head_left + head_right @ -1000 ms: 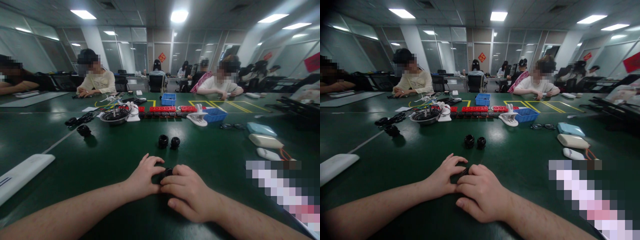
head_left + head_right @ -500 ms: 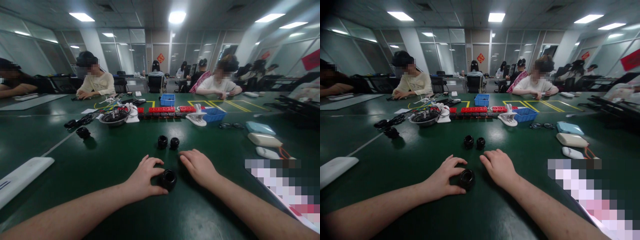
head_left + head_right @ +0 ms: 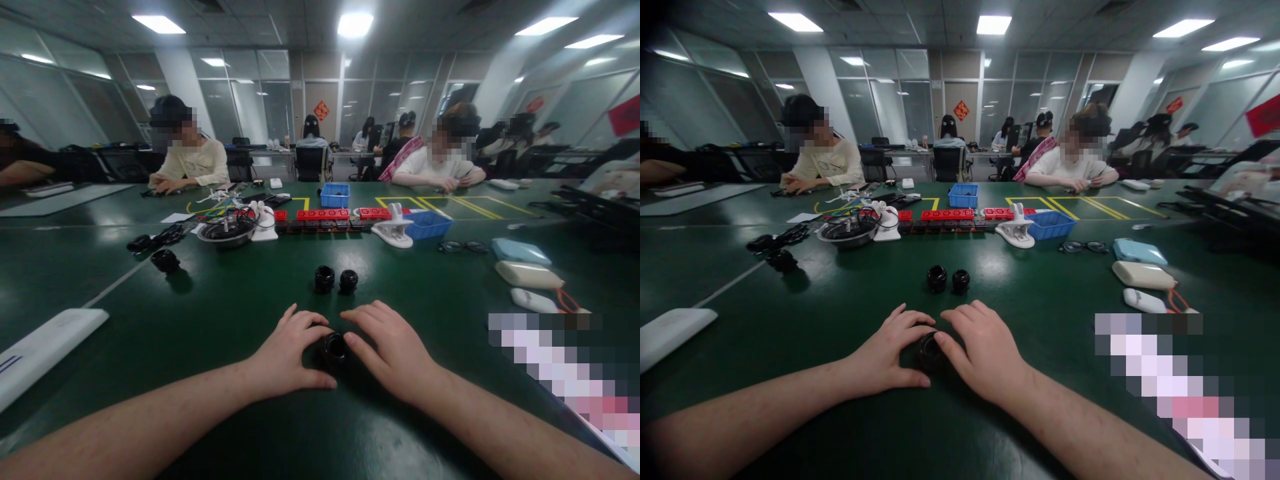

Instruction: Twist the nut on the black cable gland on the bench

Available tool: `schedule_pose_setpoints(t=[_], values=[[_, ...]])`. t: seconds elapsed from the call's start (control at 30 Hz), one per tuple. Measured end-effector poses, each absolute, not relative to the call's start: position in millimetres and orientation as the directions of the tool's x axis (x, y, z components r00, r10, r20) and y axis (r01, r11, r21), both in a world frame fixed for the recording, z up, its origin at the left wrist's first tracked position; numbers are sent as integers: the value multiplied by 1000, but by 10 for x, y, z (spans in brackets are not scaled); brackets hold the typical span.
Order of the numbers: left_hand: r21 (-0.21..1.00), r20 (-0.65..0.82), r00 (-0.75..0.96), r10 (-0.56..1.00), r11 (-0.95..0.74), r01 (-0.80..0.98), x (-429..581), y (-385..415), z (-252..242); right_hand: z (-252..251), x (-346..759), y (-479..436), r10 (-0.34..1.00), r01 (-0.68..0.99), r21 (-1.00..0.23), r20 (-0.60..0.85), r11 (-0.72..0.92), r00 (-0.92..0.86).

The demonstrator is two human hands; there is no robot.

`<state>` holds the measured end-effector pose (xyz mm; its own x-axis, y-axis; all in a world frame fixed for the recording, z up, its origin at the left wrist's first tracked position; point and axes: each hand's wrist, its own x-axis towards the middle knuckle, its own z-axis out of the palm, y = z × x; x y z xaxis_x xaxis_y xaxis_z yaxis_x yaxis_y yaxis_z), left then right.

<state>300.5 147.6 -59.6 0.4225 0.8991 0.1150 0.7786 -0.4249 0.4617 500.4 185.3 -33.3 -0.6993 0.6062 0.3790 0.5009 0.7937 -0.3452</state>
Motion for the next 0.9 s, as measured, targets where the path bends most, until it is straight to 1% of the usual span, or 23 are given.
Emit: schedule_pose_setpoints(t=[0.27, 0.73, 0.9], values=[[465, 126, 418, 900, -426, 776, 3036, 1460, -569, -322, 4927, 1692, 542, 469, -276, 345, 839, -766], [460, 116, 408, 906, -413, 786, 3023, 1468, -607, -310, 4925, 1694, 521, 457, -251, 357, 853, -775], [473, 119, 406, 906, -411, 779, 3014, 1471, -616, -298, 4931, 1687, 524, 461, -254, 330, 850, -785]])
